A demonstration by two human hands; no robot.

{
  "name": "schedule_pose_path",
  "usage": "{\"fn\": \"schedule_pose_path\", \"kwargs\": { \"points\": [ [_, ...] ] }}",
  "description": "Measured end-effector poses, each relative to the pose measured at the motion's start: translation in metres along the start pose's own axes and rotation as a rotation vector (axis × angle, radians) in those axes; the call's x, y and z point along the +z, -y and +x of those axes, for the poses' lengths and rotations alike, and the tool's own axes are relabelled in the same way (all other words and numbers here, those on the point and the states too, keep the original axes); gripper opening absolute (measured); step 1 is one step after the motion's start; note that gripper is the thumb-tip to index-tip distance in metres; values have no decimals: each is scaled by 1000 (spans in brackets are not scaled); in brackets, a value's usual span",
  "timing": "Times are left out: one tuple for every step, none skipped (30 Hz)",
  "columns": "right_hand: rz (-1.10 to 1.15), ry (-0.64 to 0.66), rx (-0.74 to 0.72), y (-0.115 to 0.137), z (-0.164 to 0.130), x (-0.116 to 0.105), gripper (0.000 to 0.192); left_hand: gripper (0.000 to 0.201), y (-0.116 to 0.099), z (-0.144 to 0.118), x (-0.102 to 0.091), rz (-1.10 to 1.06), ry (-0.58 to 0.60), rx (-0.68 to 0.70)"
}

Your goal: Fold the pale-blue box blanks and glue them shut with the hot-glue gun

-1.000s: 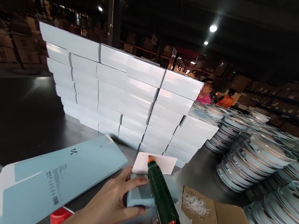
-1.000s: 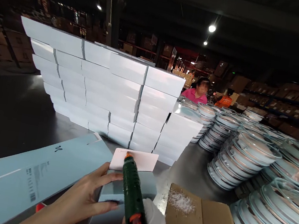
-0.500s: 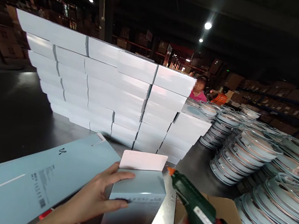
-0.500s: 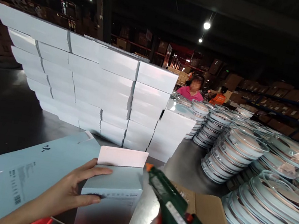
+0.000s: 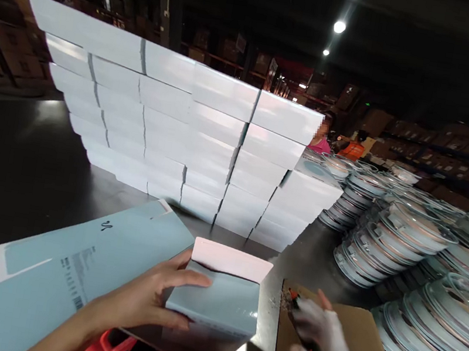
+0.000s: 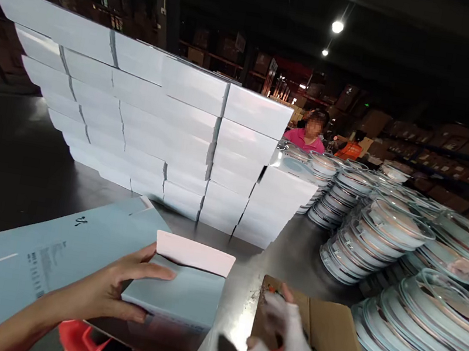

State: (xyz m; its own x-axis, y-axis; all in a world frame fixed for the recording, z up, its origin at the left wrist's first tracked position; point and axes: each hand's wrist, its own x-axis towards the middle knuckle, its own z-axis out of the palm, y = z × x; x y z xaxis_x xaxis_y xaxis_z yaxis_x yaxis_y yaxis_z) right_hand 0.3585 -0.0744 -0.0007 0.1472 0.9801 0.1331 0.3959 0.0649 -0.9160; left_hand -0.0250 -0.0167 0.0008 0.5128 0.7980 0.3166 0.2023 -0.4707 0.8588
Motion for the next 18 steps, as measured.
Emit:
{"fn": "schedule_pose_path", "kwargs": {
  "points": [
    [58,132,-91,12,6,19,103,51,3,-1,2,4,-2,9],
    [89,248,-129,21,11,37,110,51,6,-3,4,15,-7,18],
    [106,332,-178,27,15,51,111,50,11,-4,9,24,-26,31],
    [102,377,-212,31,19,61,107,51,16,-5,14,17,-65,58],
    [83,388,-258,31,20,68,99,53,22,-6,19,-7,-131,112],
    [53,382,-320,30,21,71,90,57,28,-7,25,-43,-210,187],
    [14,374,-393,27,21,73,81,61,34,-8,31,-81,-283,271],
    [-24,375,-473,25,20,74,74,65,38,-9,35,-116,-336,347],
    [-62,386,-558,23,19,76,69,67,41,-10,37,-110,-352,398],
    [-97,399,-639,23,18,78,66,67,42,-11,37,-67,-333,422],
    [-128,398,-719,25,18,80,64,62,41,-12,36,-1,-290,418],
    [-155,385,-790,28,18,83,63,54,39,-12,33,69,-237,400],
    [-178,365,-858,32,19,87,62,45,35,-13,30,134,-191,386],
    [-200,344,-920,36,20,90,59,37,30,-13,26,186,-149,374],
    [-223,324,-970,40,21,93,56,31,26,-12,22,216,-115,362],
    [-244,312,-1013,43,22,95,51,27,21,-12,19,216,-92,349],
    [-268,309,-1046,44,23,96,47,26,18,-12,16,209,-72,329],
    [-299,305,-1055,43,22,97,42,27,16,-12,15,186,-59,305]
  ]
}}
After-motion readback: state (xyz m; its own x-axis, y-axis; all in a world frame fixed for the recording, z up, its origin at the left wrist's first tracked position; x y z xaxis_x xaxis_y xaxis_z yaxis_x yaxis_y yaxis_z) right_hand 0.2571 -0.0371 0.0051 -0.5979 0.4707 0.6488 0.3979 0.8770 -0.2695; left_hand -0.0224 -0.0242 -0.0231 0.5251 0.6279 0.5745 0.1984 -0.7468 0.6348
